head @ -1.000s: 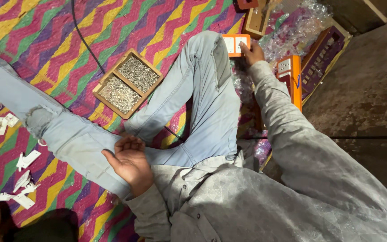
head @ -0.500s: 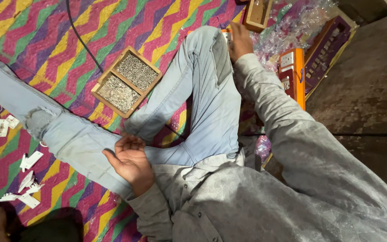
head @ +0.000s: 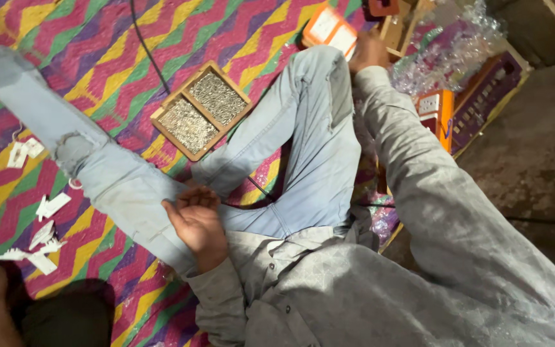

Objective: The person sits on a mat and assembles an orange electrical switchboard by inserting white switch modules and securing them with screws. They repeatedly pick screws from a wooden box and tighten them into the board while holding it in their lap.

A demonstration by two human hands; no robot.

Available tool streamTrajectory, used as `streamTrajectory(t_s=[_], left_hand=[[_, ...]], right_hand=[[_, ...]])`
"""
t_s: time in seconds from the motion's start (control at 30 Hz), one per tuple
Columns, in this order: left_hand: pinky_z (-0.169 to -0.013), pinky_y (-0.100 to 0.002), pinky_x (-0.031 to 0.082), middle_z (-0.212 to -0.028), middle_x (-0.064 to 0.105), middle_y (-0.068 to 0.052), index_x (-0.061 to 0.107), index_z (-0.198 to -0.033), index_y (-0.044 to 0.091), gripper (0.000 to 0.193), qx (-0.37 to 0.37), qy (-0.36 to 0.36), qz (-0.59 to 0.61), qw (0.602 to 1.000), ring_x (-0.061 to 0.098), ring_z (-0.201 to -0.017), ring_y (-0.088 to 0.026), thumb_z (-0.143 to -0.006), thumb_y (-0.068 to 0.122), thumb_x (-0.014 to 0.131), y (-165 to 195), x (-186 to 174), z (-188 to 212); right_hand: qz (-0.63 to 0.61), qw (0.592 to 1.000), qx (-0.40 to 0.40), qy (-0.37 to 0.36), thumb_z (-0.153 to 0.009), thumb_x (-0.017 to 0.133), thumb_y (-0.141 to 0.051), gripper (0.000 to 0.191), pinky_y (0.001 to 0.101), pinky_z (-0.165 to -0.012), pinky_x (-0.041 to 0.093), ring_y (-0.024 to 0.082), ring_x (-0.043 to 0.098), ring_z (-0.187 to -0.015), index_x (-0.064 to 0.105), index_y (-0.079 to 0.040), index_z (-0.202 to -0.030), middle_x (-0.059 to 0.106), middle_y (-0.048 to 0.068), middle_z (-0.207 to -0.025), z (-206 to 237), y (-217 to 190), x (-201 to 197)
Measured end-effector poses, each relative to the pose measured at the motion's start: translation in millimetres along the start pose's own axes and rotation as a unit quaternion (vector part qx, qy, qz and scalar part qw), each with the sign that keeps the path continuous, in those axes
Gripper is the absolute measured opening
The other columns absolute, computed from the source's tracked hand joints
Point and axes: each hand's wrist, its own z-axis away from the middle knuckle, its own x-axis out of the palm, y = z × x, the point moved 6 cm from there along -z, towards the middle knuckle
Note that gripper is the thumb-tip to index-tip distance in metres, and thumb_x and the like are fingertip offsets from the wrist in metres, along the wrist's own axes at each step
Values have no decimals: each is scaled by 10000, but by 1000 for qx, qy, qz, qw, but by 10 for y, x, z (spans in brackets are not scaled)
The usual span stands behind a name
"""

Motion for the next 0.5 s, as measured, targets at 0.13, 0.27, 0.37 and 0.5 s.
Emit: streamTrajectory(t_s=[0.13, 0.27, 0.37, 0.5], left_hand=[[-875, -427, 506, -1061, 664, -140, 602, -1091, 45, 576, -3, -2, 10, 1000, 617, -956, -276, -1095, 583, 398, -19, -15, -29], [-876, -430, 507, -1059, 668, -141, 606, -1088, 42, 576, -5, -8, 10, 1000, 621, -953, -273, -1085, 580, 399, -33, -39, -31], [-883, -432, 509, -1061, 669, -146, 602, -1087, 47, 568, -10, 0, 25, 1000, 627, -960, -277, -1092, 576, 394, -71, -77, -66], [-879, -438, 511, -1039, 680, -157, 602, -1082, 38, 567, -3, -3, 24, 1000, 630, -949, -277, -1091, 559, 377, -112, -108, -118]], right_hand=[[-18, 992, -61, 105, -595, 1028, -529, 737, 490, -720, 550, 411, 698, -848, 741, -41, -1068, 732, 195, -951, -173, -49, -265], [-160, 971, -119, 130, -745, 1058, -448, 697, 391, -832, 629, 284, 778, -926, 694, -7, -1141, 759, 151, -1042, -352, -107, -404], [-334, 937, -89, 53, -788, 1025, -403, 672, 346, -877, 636, 231, 781, -978, 689, 13, -1195, 785, 125, -1101, -498, -253, -323], [-208, 974, -77, 43, -759, 1058, -466, 651, 333, -733, 608, 190, 753, -824, 706, 12, -1025, 766, 107, -959, -628, -762, -256]])
